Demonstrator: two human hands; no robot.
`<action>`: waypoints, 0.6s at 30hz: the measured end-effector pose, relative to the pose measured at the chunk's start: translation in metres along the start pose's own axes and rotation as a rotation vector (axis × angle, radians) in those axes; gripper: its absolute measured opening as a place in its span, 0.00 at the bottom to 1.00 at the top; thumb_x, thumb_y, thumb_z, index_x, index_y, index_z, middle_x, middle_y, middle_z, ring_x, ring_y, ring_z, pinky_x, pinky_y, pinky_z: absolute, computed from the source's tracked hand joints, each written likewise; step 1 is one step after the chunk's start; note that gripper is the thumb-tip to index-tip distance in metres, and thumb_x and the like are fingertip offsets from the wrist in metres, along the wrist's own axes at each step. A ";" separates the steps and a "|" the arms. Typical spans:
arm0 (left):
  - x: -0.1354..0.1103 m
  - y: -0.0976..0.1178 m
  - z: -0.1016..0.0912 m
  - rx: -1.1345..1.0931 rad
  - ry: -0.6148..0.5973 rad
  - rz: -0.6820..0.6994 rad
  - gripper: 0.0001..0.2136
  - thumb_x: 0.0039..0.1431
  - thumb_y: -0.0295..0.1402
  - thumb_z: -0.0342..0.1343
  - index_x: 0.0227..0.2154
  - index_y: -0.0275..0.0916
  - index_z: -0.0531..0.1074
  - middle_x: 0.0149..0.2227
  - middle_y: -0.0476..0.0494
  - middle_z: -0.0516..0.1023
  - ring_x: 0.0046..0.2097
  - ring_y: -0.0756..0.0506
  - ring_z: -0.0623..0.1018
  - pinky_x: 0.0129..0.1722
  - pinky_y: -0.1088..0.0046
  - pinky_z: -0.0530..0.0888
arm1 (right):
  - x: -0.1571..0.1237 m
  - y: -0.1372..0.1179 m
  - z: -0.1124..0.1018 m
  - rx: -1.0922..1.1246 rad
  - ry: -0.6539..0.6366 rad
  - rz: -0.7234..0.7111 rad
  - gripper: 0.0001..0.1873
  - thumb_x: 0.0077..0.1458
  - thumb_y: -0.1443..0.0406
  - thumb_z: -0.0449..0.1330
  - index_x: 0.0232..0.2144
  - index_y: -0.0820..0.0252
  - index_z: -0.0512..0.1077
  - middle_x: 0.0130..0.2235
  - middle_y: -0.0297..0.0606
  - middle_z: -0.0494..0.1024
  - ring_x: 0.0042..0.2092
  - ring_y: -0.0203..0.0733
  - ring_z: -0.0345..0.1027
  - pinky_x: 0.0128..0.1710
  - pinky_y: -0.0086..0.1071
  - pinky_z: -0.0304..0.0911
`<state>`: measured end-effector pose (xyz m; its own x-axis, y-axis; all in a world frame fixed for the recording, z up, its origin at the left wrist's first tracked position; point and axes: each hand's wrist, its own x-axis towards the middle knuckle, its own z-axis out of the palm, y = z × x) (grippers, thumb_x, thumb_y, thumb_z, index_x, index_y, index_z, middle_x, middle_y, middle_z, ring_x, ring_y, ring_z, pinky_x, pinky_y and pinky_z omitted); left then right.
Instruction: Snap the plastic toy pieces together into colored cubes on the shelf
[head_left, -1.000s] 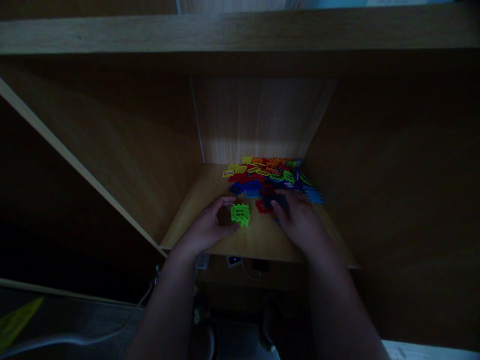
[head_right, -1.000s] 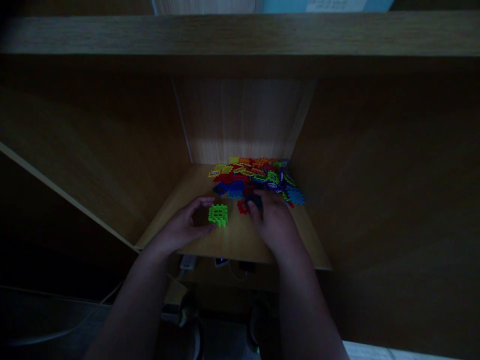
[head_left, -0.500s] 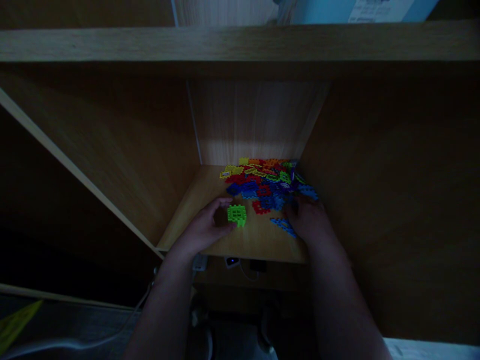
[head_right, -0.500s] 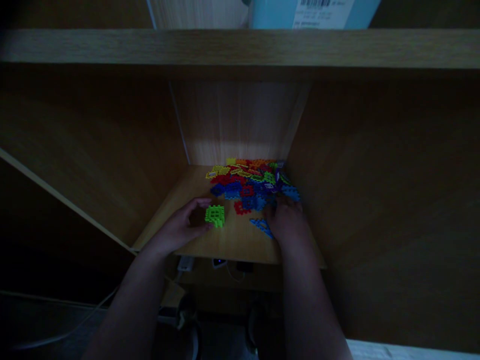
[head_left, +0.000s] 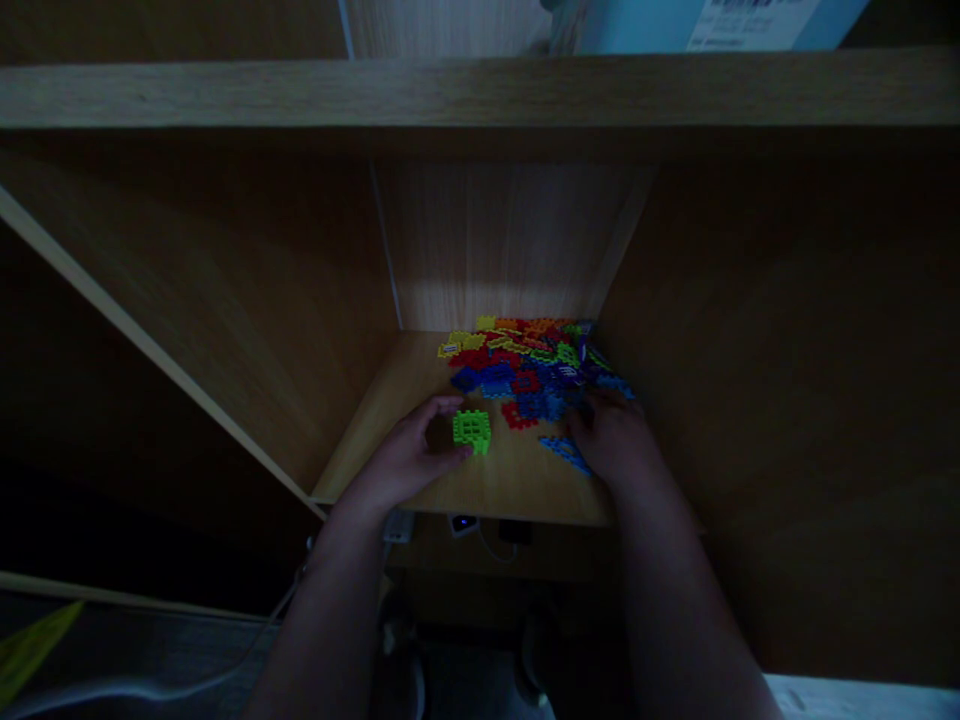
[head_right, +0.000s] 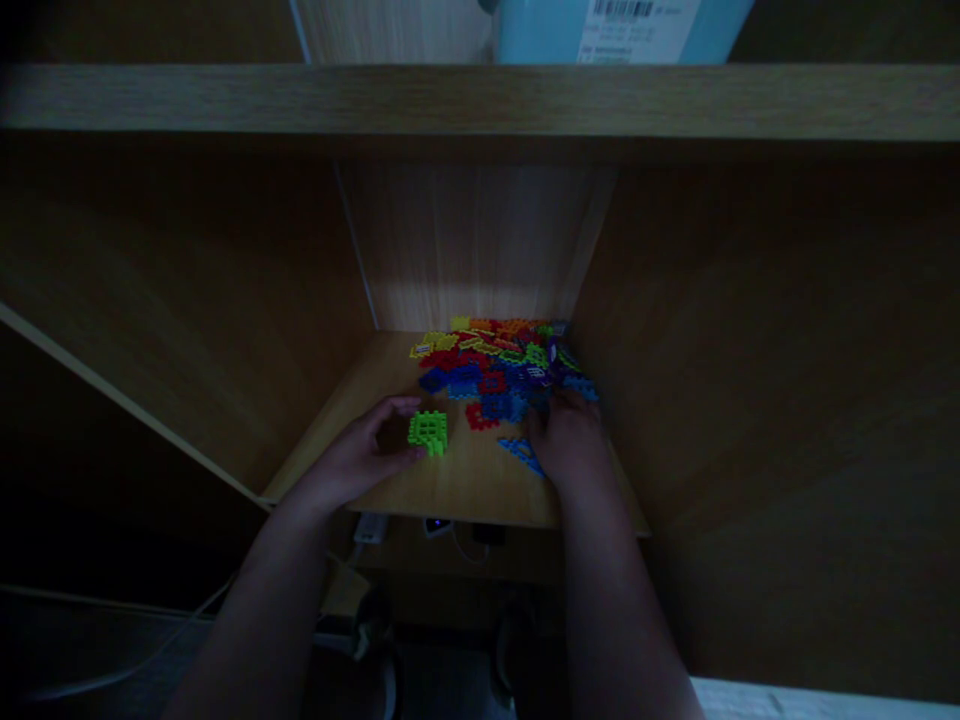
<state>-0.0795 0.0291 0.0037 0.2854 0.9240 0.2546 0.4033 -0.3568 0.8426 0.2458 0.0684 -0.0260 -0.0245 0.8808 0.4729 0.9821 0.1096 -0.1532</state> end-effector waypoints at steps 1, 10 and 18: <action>0.000 0.000 0.000 0.000 -0.002 -0.001 0.28 0.60 0.36 0.70 0.62 0.47 0.71 0.64 0.42 0.77 0.66 0.37 0.75 0.71 0.50 0.67 | 0.000 0.000 -0.001 0.020 0.000 0.006 0.19 0.68 0.58 0.56 0.49 0.66 0.79 0.53 0.59 0.82 0.55 0.60 0.75 0.60 0.53 0.65; 0.000 -0.002 0.000 -0.010 0.001 0.011 0.28 0.61 0.39 0.70 0.62 0.46 0.71 0.63 0.41 0.77 0.66 0.38 0.75 0.71 0.52 0.67 | 0.001 -0.002 -0.021 0.219 0.212 0.166 0.19 0.70 0.61 0.51 0.50 0.65 0.78 0.49 0.55 0.83 0.49 0.58 0.77 0.54 0.49 0.68; -0.003 0.005 -0.001 0.078 0.164 0.029 0.20 0.69 0.48 0.62 0.57 0.44 0.73 0.59 0.39 0.79 0.62 0.37 0.77 0.65 0.53 0.72 | -0.009 0.000 -0.006 0.050 0.135 0.183 0.20 0.66 0.65 0.52 0.51 0.64 0.80 0.54 0.61 0.79 0.57 0.66 0.69 0.59 0.60 0.62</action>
<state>-0.0788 0.0243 0.0079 0.1550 0.9211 0.3572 0.4650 -0.3870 0.7962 0.2469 0.0581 -0.0246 0.1813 0.8191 0.5443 0.9573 -0.0202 -0.2885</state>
